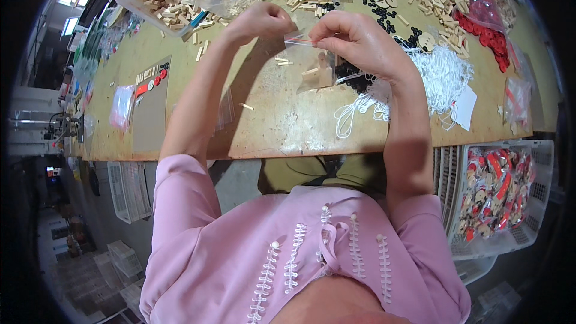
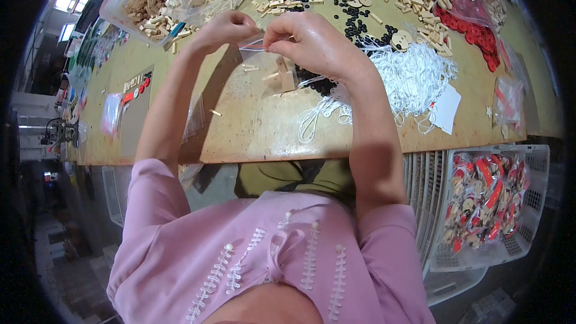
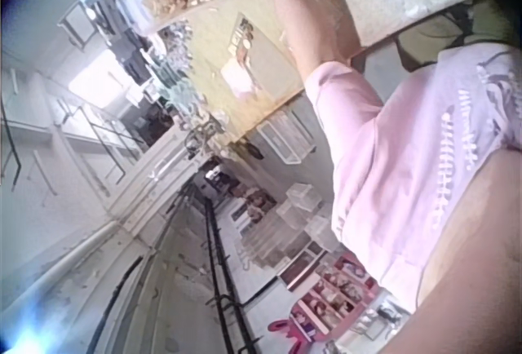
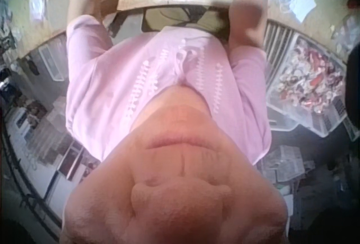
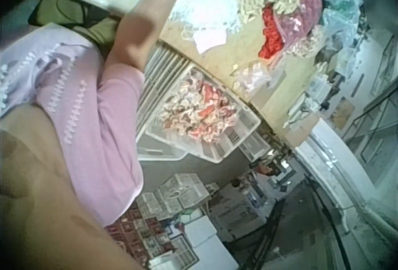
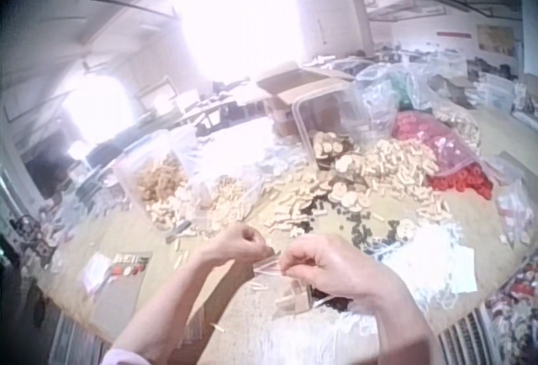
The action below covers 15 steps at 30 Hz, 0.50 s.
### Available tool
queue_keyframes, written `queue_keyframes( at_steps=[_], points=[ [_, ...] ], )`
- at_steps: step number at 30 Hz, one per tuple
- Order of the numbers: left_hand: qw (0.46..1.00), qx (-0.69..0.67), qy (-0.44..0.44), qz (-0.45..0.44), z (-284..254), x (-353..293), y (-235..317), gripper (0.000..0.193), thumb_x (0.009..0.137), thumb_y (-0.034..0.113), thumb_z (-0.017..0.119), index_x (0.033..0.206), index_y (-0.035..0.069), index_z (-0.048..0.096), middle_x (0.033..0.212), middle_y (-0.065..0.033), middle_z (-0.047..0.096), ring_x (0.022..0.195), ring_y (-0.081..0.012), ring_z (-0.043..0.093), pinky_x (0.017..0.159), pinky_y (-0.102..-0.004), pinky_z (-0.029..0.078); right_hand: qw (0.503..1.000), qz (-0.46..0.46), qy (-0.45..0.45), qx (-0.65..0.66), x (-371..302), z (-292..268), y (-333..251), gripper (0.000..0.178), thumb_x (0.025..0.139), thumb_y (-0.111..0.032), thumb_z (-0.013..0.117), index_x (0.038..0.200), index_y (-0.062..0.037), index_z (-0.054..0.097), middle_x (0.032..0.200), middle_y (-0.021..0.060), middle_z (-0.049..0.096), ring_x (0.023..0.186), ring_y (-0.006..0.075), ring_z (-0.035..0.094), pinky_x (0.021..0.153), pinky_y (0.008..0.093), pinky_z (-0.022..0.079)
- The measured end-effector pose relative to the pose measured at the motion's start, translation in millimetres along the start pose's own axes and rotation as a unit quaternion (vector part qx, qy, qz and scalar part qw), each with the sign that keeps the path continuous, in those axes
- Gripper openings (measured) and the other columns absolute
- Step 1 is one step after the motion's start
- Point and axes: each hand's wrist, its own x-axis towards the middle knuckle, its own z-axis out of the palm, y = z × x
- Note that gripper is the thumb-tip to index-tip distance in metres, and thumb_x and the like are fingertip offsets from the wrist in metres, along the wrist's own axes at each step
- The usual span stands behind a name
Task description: The person assembles small craft kits by placing wooden pieces, black beads, white string, and red star-shaped items into clear plastic bags. The person seals each bag and places it into a white basket on the right side of the table.
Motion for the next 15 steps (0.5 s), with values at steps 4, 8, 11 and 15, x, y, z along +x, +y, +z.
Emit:
queue_keyframes(
  at_steps=[4, 8, 11, 15],
  points=[
    [0.987, -0.136, 0.031, 0.084, -13, -54, 50, 0.021, 0.087, 0.026, 0.079, 0.094, 0.008, 0.071, 0.081, 0.0050, 0.065, 0.070, -0.0016, 0.053, 0.060, -0.0208, 0.041, 0.998, -0.050, -0.011, -0.037, 1, 4, 2, 0.009, 0.092, -0.005, 0.066, 0.100, -0.0012, 0.070, 0.093, 0.0026, 0.067, 0.085, 0.0113, 0.062, 0.075, 0.0263, 0.050],
    [0.982, -0.080, 0.007, 0.174, 0, -70, 70, 0.012, 0.092, 0.014, 0.076, 0.096, 0.006, 0.069, 0.085, 0.0054, 0.066, 0.075, 0.0000, 0.055, 0.065, -0.0184, 0.044, 0.991, -0.113, -0.018, -0.068, -1, 3, -6, 0.008, 0.090, -0.005, 0.066, 0.097, -0.0023, 0.068, 0.099, 0.0044, 0.066, 0.091, 0.0155, 0.062, 0.080, 0.0284, 0.050],
    [0.985, -0.021, -0.009, 0.169, 3, -79, 75, 0.009, 0.096, 0.010, 0.072, 0.101, 0.003, 0.069, 0.091, 0.0049, 0.067, 0.080, -0.0005, 0.058, 0.070, -0.0185, 0.047, 0.986, -0.148, -0.030, -0.068, 0, 1, -7, 0.006, 0.090, -0.006, 0.066, 0.095, -0.0022, 0.067, 0.099, 0.0048, 0.065, 0.093, 0.0181, 0.062, 0.082, 0.0298, 0.049],
    [0.973, -0.075, 0.006, 0.217, 7, -85, 76, 0.013, 0.097, 0.012, 0.071, 0.106, 0.002, 0.069, 0.093, 0.0039, 0.068, 0.081, -0.0029, 0.060, 0.071, -0.0201, 0.049, 0.986, -0.146, -0.042, -0.064, 1, 2, -5, 0.006, 0.091, -0.006, 0.065, 0.094, -0.0021, 0.068, 0.102, 0.0056, 0.066, 0.095, 0.0186, 0.062, 0.083, 0.0297, 0.049]
  ],
)
